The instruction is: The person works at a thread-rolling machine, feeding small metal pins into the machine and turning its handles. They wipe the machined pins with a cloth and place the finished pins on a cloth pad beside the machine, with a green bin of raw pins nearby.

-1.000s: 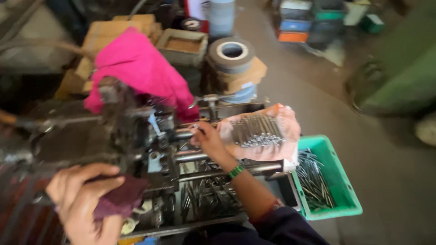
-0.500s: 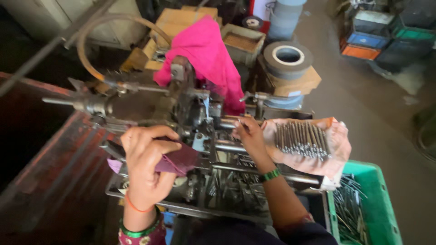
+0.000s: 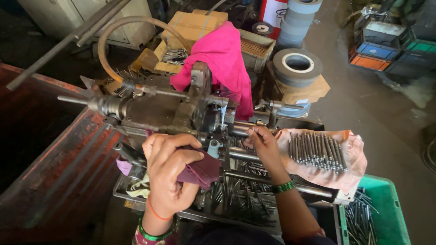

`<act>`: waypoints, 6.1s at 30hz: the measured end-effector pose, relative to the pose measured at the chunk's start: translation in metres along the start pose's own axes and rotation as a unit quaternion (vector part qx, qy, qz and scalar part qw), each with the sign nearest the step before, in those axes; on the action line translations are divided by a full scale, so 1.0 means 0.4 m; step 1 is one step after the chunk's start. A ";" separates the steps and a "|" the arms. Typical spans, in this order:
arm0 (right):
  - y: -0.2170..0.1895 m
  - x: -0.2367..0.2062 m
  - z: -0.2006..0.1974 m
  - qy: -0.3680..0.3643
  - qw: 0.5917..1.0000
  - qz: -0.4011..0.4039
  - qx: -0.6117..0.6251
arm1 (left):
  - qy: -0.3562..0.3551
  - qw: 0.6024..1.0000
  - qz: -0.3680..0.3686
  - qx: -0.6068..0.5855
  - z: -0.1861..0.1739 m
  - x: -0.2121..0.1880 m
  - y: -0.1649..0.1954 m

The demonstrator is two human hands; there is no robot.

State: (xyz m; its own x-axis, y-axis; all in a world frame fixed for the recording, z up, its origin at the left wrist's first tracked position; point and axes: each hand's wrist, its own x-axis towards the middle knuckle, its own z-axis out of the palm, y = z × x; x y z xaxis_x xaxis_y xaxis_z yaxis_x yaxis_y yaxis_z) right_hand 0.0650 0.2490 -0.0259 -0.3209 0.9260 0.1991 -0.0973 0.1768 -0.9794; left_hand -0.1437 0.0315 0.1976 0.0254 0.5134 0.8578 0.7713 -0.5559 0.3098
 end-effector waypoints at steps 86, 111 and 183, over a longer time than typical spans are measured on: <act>-0.063 0.045 0.163 0.028 0.973 -0.124 -0.195 | -0.094 0.984 0.146 -0.047 -0.105 -0.016 -0.194; -0.088 0.121 0.155 -0.128 0.933 -0.208 -0.264 | -0.055 0.991 0.122 -0.025 -0.039 -0.021 -0.131; -0.076 -0.064 0.210 -0.145 0.978 -0.120 -0.087 | -0.063 0.990 0.127 -0.025 -0.034 -0.023 -0.146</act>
State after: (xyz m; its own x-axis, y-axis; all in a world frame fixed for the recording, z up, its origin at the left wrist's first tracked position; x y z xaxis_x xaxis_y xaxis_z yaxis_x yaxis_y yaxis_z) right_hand -0.0030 0.1919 0.0015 -0.5647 0.7212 0.4013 -0.0499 0.4555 -0.8888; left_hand -0.1976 0.0503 0.1774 0.2963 0.4292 0.8532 0.6981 -0.7070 0.1132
